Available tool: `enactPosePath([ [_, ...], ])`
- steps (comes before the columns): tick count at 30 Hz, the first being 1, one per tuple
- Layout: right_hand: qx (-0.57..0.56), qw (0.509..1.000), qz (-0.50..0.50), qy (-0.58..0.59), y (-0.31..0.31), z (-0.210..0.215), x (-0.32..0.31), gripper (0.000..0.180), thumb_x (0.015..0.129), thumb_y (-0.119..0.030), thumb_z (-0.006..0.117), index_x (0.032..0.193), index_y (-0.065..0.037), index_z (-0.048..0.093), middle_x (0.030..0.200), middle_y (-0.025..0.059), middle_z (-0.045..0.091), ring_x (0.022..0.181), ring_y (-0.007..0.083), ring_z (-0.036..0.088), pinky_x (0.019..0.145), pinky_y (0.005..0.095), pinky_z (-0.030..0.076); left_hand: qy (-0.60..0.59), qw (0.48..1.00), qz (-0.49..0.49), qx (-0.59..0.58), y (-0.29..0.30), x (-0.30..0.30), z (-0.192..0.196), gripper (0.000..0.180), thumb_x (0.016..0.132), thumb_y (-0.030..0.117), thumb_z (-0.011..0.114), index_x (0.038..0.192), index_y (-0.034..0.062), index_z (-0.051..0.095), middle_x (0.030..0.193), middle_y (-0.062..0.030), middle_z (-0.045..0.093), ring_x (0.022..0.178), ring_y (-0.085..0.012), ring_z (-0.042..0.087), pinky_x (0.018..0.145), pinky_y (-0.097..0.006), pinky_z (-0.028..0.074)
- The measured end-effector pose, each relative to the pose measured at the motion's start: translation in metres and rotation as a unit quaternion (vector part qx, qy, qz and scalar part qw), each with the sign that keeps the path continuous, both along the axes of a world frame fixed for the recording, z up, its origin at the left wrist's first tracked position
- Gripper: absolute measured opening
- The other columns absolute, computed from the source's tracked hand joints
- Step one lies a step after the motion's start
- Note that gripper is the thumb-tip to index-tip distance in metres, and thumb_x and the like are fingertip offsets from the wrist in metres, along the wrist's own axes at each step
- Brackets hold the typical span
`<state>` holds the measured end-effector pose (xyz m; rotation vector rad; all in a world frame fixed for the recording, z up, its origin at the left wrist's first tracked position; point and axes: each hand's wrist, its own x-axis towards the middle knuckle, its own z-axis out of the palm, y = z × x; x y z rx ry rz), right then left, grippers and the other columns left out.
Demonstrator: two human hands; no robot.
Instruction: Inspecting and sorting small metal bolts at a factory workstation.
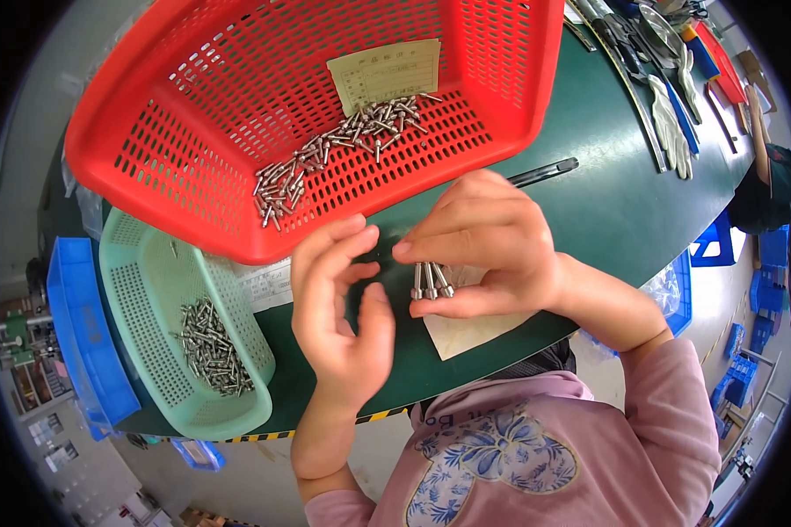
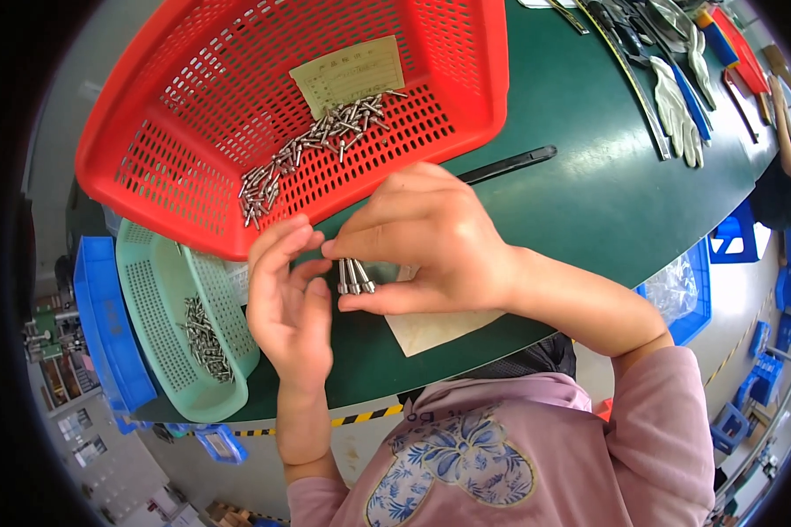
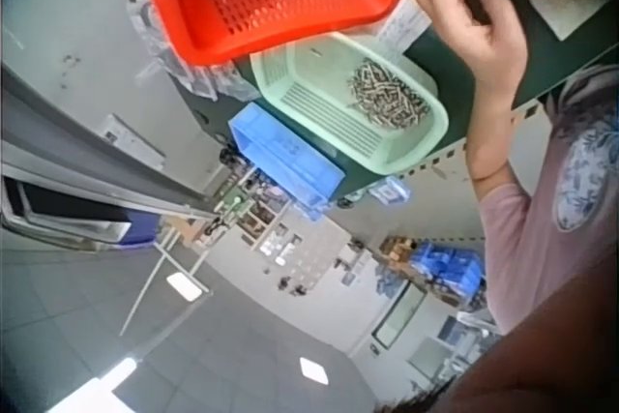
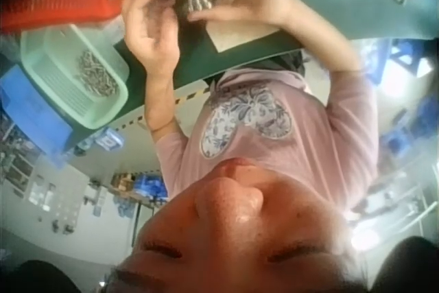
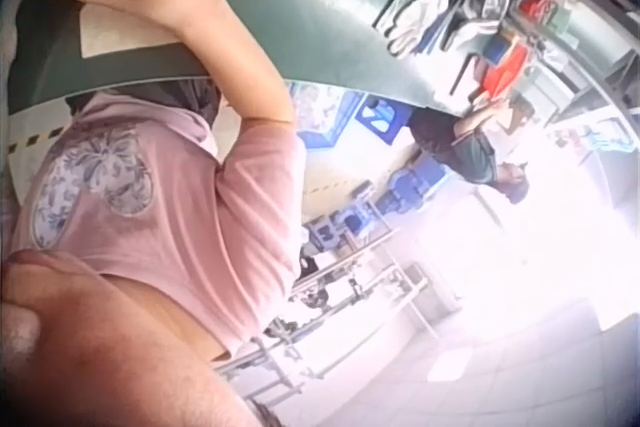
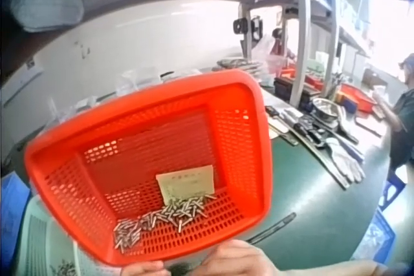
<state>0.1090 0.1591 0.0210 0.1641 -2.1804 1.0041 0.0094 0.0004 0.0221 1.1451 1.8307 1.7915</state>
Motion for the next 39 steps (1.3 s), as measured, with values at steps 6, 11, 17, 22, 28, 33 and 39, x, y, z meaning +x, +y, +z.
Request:
enactPosePath([
  [6, 0.096, 0.993, -0.025, 0.067, 0.001, -0.002, -0.002, 0.034, 0.066, -0.026, 0.077, 0.094, -0.009, 0.068, 0.085, 0.0004, 0.065, 0.068, 0.0174, 0.056, 0.064, 0.0311, 0.044, -0.442, 0.873, -0.206, 0.003, -0.004, 0.0, 0.001, 0.03, 0.083, -0.002, 0.054, 0.112, -0.0092, 0.054, 0.125, -0.0146, 0.045, 0.108, -0.0201, 0.052, 0.088, -0.03, 0.045],
  [11, 0.115, 0.991, -0.024, 0.065, -0.001, -0.005, -0.003, 0.033, 0.066, -0.026, 0.076, 0.094, -0.01, 0.069, 0.085, 0.0001, 0.065, 0.068, 0.0169, 0.055, 0.064, 0.0317, 0.044, -0.453, 0.86, -0.233, 0.021, -0.005, 0.004, -0.001, 0.022, 0.084, -0.005, 0.055, 0.105, -0.0102, 0.059, 0.13, -0.0145, 0.044, 0.11, -0.019, 0.051, 0.091, -0.031, 0.043],
  [17, 0.099, 0.993, -0.02, 0.061, -0.001, -0.007, -0.004, 0.035, 0.065, -0.022, 0.076, 0.097, -0.009, 0.069, 0.083, 0.0009, 0.065, 0.067, 0.0169, 0.055, 0.063, 0.0315, 0.043, -0.411, 0.884, -0.223, 0.008, -0.003, 0.002, 0.002, 0.015, 0.085, -0.004, 0.057, 0.098, -0.0106, 0.063, 0.116, -0.0134, 0.053, 0.106, -0.0194, 0.054, 0.089, -0.03, 0.046],
  [22, 0.082, 0.995, -0.011, 0.061, -0.002, -0.007, -0.004, 0.037, 0.065, -0.021, 0.077, 0.097, -0.006, 0.068, 0.081, 0.0024, 0.065, 0.066, 0.0173, 0.055, 0.061, 0.0309, 0.043, -0.379, 0.899, -0.221, 0.019, -0.002, 0.004, 0.004, 0.016, 0.085, -0.004, 0.057, 0.098, -0.01, 0.063, 0.11, -0.0119, 0.055, 0.101, -0.02, 0.057, 0.087, -0.029, 0.049],
  [28, 0.072, 0.996, -0.024, 0.057, -0.005, -0.006, -0.005, 0.036, 0.059, -0.017, 0.074, 0.092, -0.008, 0.067, 0.083, -0.0023, 0.064, 0.068, 0.016, 0.056, 0.063, 0.0296, 0.041, -0.375, 0.901, -0.217, 0.027, -0.002, 0.005, 0.002, 0.014, 0.084, -0.005, 0.057, 0.096, -0.0097, 0.063, 0.108, -0.0117, 0.056, 0.101, -0.0202, 0.058, 0.086, -0.03, 0.05],
  [33, 0.066, 0.997, 0.005, 0.034, -0.003, -0.007, -0.004, 0.032, 0.068, -0.023, 0.075, 0.094, -0.005, 0.069, 0.08, 0.003, 0.064, 0.065, 0.0185, 0.056, 0.061, 0.0308, 0.042, -0.395, 0.895, -0.205, 0.028, -0.003, 0.005, 0.003, 0.012, 0.084, -0.003, 0.058, 0.093, -0.0092, 0.064, 0.106, -0.0117, 0.057, 0.099, -0.0194, 0.057, 0.086, -0.03, 0.049],
  [39, 0.053, 0.998, -0.008, 0.014, -0.007, -0.009, -0.004, 0.032, 0.061, -0.021, 0.074, 0.091, -0.01, 0.069, 0.082, -0.0024, 0.064, 0.07, 0.0164, 0.057, 0.065, 0.0306, 0.041, -0.49, 0.853, -0.179, -0.002, -0.006, 0.005, 0.002, 0.007, 0.083, -0.002, 0.06, 0.087, -0.0073, 0.064, 0.103, -0.0113, 0.059, 0.095, -0.0166, 0.057, 0.085, -0.029, 0.046],
])
